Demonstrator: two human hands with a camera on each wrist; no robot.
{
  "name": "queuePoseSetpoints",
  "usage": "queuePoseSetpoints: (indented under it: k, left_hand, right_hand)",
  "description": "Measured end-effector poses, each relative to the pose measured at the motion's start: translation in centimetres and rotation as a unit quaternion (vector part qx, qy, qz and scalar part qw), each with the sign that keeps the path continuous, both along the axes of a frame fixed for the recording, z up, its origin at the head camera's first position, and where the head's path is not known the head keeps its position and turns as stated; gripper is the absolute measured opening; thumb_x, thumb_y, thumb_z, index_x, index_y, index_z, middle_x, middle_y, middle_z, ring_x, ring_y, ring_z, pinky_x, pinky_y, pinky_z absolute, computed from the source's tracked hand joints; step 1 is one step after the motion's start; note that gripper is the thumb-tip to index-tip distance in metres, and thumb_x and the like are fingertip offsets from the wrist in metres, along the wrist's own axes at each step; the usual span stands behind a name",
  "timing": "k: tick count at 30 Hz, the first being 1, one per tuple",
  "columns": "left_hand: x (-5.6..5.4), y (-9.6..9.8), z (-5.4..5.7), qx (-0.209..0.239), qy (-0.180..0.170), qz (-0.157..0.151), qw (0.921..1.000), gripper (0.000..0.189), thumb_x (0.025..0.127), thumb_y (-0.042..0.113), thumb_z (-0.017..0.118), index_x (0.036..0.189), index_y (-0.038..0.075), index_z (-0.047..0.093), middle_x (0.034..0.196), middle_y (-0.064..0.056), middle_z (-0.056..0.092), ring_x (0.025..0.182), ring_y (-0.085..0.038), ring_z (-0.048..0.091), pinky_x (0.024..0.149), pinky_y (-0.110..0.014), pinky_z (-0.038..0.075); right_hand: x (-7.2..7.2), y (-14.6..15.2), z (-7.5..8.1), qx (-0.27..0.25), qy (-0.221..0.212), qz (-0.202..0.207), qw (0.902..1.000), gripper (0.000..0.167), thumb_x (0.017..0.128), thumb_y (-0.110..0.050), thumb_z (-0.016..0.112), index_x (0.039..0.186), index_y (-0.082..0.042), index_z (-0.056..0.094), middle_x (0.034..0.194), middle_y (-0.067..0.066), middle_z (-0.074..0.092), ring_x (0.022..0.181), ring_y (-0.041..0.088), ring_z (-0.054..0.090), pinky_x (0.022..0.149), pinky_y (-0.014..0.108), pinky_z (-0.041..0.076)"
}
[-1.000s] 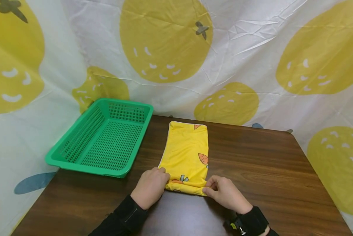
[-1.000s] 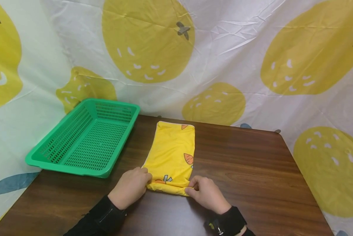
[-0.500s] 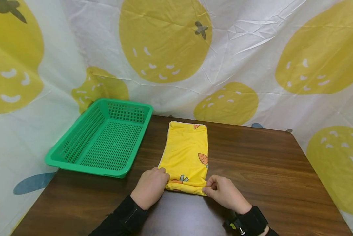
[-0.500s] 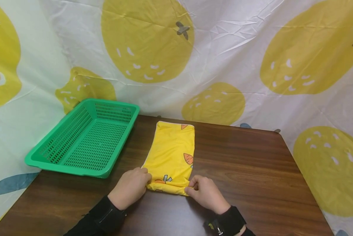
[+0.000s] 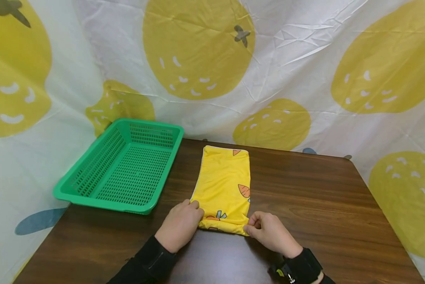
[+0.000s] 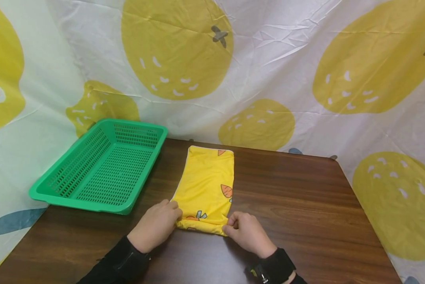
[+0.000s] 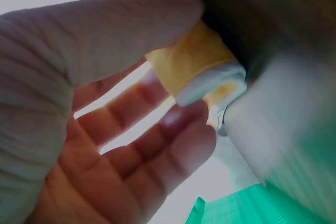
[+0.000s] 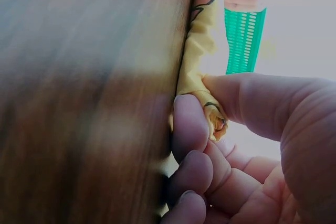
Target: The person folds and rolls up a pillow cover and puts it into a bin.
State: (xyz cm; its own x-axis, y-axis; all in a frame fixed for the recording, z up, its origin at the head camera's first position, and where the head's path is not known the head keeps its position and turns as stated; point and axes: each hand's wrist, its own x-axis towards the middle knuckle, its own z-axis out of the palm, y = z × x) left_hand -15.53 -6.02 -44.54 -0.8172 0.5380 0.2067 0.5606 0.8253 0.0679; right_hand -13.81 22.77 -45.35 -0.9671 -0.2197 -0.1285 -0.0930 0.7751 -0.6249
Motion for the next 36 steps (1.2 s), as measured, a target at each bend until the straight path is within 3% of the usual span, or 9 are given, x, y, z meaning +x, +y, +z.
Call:
queuePoseSetpoints:
  k: [6, 14, 19, 22, 25, 28, 30, 32, 36]
  left_hand:
    - [0.0, -0.4, 0.4, 0.0, -0.021, -0.011, 0.9997, 0.008, 0.097, 0.008, 0.073, 0.094, 0.015, 0.077, 0.084, 0.001, 0.066, 0.078, -0.017, 0.055, 0.071, -0.036, 0.051]
    - [0.1, -0.3, 0.2, 0.003, -0.022, -0.013, 0.9997, 0.009, 0.096, 0.008, 0.073, 0.09, 0.015, 0.073, 0.083, -0.001, 0.069, 0.077, -0.019, 0.059, 0.07, -0.037, 0.052]
    - [0.2, -0.2, 0.0, -0.001, -0.019, -0.017, 0.9997, 0.01, 0.096, 0.007, 0.072, 0.089, 0.015, 0.073, 0.084, -0.001, 0.07, 0.079, -0.019, 0.061, 0.069, -0.038, 0.054]
    - [0.2, -0.1, -0.1, 0.001, -0.014, -0.019, 0.9997, 0.01, 0.096, 0.007, 0.072, 0.089, 0.015, 0.073, 0.084, -0.001, 0.07, 0.08, -0.019, 0.062, 0.069, -0.038, 0.055]
    - [0.2, -0.1, -0.2, 0.004, -0.013, -0.018, 0.9997, 0.01, 0.095, 0.006, 0.072, 0.089, 0.014, 0.073, 0.084, -0.002, 0.069, 0.08, -0.019, 0.063, 0.069, -0.038, 0.055]
    - [0.2, -0.1, -0.2, 0.004, -0.015, -0.017, 0.9997, 0.01, 0.095, 0.006, 0.072, 0.089, 0.014, 0.073, 0.084, -0.002, 0.069, 0.079, -0.019, 0.063, 0.069, -0.038, 0.055]
    - [0.2, -0.1, -0.2, 0.002, -0.021, -0.016, 0.9997, 0.01, 0.096, 0.006, 0.071, 0.09, 0.014, 0.074, 0.084, -0.002, 0.069, 0.079, -0.019, 0.063, 0.069, -0.038, 0.055]
    - [0.2, -0.1, -0.1, 0.003, -0.028, -0.015, 0.9995, 0.01, 0.096, 0.006, 0.071, 0.09, 0.014, 0.074, 0.084, -0.002, 0.069, 0.079, -0.019, 0.062, 0.069, -0.038, 0.055]
    - [0.1, -0.1, 0.1, 0.004, -0.039, -0.007, 0.9992, 0.009, 0.097, 0.006, 0.071, 0.092, 0.013, 0.074, 0.084, -0.002, 0.069, 0.079, -0.018, 0.061, 0.069, -0.037, 0.054]
  right_hand:
    - [0.0, 0.0, 0.0, 0.005, -0.003, 0.0, 1.0, 0.02, 0.096, -0.027, 0.079, 0.089, -0.013, 0.066, 0.072, -0.005, 0.057, 0.06, 0.009, 0.047, 0.055, 0.022, 0.037]
    - [0.1, -0.3, 0.1, 0.015, 0.005, -0.015, 0.9998, 0.021, 0.093, -0.026, 0.08, 0.085, -0.014, 0.065, 0.069, -0.005, 0.055, 0.059, 0.01, 0.048, 0.055, 0.023, 0.037]
    - [0.2, -1.3, 0.3, 0.059, 0.062, -0.038, 0.9956, 0.024, 0.088, -0.022, 0.084, 0.08, -0.018, 0.062, 0.066, -0.006, 0.052, 0.057, 0.01, 0.046, 0.054, 0.025, 0.035]
    - [0.4, -2.0, 0.3, 0.104, 0.151, -0.012, 0.983, 0.023, 0.084, -0.014, 0.088, 0.079, -0.018, 0.065, 0.073, -0.007, 0.057, 0.064, 0.01, 0.052, 0.057, 0.027, 0.043]
    - [0.7, -2.7, 0.2, 0.153, 0.252, 0.044, 0.9545, 0.017, 0.083, -0.006, 0.089, 0.082, -0.016, 0.075, 0.082, -0.005, 0.065, 0.074, 0.01, 0.061, 0.067, 0.027, 0.054]
    - [1.1, -3.1, -0.1, 0.188, 0.321, 0.089, 0.9237, 0.012, 0.083, -0.004, 0.087, 0.086, -0.013, 0.08, 0.084, -0.003, 0.069, 0.078, 0.012, 0.065, 0.072, 0.028, 0.058]
    - [1.4, -3.1, -0.2, 0.203, 0.344, 0.108, 0.9104, 0.011, 0.084, -0.003, 0.086, 0.089, -0.012, 0.081, 0.082, -0.002, 0.067, 0.077, 0.013, 0.063, 0.071, 0.027, 0.057]
    - [1.7, -3.1, -0.2, 0.213, 0.351, 0.123, 0.9035, 0.011, 0.083, -0.004, 0.086, 0.092, -0.01, 0.082, 0.082, -0.002, 0.066, 0.076, 0.013, 0.061, 0.07, 0.027, 0.056]
    - [1.9, -3.1, 0.4, 0.234, 0.319, 0.146, 0.9065, 0.023, 0.082, -0.013, 0.091, 0.101, -0.007, 0.081, 0.088, 0.0, 0.066, 0.08, 0.014, 0.058, 0.073, 0.028, 0.054]
